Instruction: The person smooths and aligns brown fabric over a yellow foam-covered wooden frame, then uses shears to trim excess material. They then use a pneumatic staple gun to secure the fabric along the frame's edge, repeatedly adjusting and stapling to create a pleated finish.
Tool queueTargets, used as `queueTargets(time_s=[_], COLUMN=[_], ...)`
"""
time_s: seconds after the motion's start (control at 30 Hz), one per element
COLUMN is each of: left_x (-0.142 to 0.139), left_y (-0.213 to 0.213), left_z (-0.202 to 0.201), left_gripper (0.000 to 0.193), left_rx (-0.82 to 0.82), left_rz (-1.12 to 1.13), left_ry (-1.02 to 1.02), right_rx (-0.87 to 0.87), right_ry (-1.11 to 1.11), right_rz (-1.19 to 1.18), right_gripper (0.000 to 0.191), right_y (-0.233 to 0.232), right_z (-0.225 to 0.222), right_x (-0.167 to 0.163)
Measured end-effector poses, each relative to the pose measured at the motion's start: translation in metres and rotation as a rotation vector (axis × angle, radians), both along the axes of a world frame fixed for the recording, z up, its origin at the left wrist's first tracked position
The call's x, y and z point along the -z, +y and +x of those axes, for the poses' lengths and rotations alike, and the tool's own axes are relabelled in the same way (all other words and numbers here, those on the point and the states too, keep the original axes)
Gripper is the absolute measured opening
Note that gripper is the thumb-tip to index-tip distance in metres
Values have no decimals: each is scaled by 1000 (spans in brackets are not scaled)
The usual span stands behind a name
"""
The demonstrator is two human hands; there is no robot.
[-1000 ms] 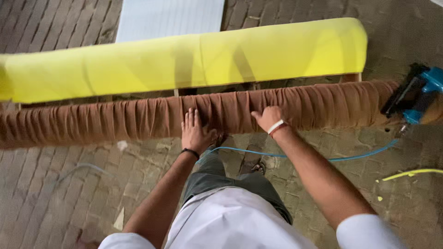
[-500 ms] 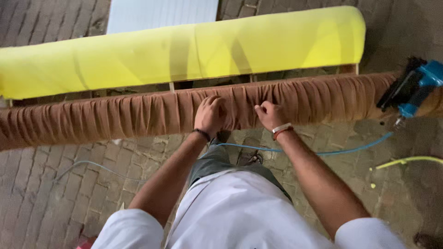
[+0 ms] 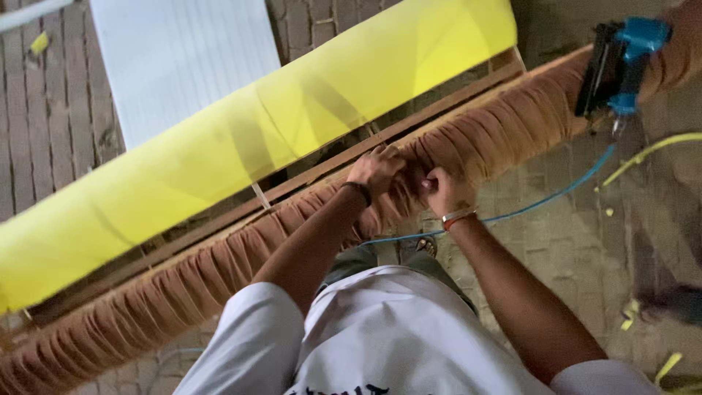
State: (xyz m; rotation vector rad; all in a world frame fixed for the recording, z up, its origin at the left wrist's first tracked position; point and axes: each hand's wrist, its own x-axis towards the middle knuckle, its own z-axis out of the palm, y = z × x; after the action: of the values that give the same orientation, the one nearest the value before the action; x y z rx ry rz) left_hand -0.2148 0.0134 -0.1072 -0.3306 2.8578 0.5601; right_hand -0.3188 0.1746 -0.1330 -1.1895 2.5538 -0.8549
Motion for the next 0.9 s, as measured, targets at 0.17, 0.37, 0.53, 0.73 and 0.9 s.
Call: queueTargets(time_s=[0.17,0.37,0.53,0.73,0.9], left_x=[2,18,31,28,20], left_y=[-23,-25,27,42,87], left_z=[-16,11,26,28,41], left_gripper=[37,55,75,70,80], left_rx=[-62,-540,-468,-706,-1035], left_rz=[-14,345,79,-31,-73], left_ry=[-112,-238,-5,79,75], right_rx=[94,44,-537,-502,-734], right_ry=[-154,-161,357,-41,18], right_rz=[180,-117,162,-60,-249], right_gripper=[11,39,74,74,43], right_y=[31,43,31,3,-11], right_z=[3,-9,-27,-86,-139], right_x=[-3,-7,-2,9,2])
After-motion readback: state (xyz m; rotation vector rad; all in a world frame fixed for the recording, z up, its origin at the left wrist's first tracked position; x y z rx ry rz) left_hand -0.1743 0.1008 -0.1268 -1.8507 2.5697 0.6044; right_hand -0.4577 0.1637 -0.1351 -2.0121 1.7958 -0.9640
